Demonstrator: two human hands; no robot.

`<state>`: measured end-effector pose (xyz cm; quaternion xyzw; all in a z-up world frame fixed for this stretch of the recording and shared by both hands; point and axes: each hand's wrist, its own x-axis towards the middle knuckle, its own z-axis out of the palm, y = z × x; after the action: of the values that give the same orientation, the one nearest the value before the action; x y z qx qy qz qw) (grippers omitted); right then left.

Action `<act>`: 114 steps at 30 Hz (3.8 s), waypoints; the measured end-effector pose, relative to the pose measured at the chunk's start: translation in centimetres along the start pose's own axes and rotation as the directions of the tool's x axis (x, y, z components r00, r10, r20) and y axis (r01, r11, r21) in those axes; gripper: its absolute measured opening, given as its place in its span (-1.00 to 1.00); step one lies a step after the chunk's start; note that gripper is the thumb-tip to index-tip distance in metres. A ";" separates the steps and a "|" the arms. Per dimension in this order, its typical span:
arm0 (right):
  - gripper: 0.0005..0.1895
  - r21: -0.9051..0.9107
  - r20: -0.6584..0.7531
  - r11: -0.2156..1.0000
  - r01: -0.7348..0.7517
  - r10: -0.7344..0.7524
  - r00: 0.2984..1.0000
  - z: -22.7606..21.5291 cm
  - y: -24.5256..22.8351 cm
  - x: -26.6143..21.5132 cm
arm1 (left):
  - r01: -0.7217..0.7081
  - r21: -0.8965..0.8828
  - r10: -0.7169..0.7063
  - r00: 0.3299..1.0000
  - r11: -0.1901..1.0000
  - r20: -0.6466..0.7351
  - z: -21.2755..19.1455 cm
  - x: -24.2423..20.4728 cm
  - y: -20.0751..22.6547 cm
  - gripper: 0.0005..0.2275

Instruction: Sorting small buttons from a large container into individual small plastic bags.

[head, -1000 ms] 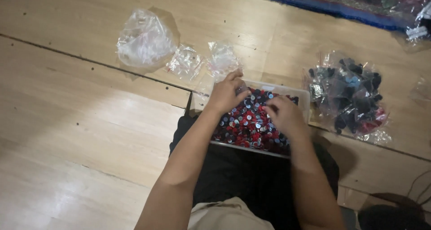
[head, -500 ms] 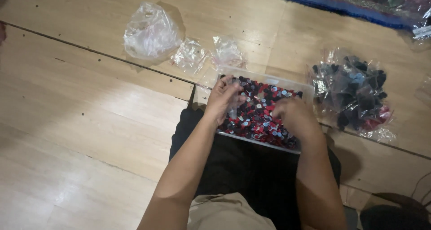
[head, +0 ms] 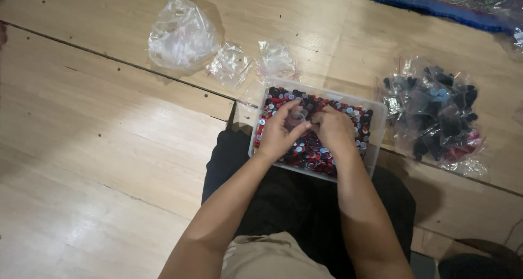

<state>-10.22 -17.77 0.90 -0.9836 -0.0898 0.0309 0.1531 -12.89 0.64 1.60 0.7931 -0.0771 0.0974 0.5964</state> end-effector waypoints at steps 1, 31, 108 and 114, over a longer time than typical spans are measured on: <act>-0.87 -0.001 0.001 1.000 0.000 0.000 1.000 -0.3 0.3 0.0 | 0.001 -0.001 -0.001 1.000 1.000 0.000 0.1 0.0 -0.2 -0.46; -0.71 0.163 0.286 0.956 -0.244 0.191 0.939 -6.4 0.1 -6.5 | -0.150 0.167 0.158 0.987 0.974 -0.032 -2.1 -2.8 -3.7 -0.56; -0.98 -0.033 -0.436 0.999 0.031 -0.043 0.899 2.6 2.7 -0.8 | -0.296 0.217 0.289 0.955 0.930 0.065 -1.7 -3.0 -2.9 -0.59; -0.96 0.712 -0.087 0.700 -0.054 0.164 0.983 -1.2 0.3 -3.6 | -0.286 0.205 0.290 0.957 0.936 0.011 -1.3 -3.1 -4.2 -0.53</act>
<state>-13.62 -19.04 2.08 -0.8530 -0.0014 0.0010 0.5219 -14.97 3.06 -2.74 0.8292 -0.1762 0.1988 0.4918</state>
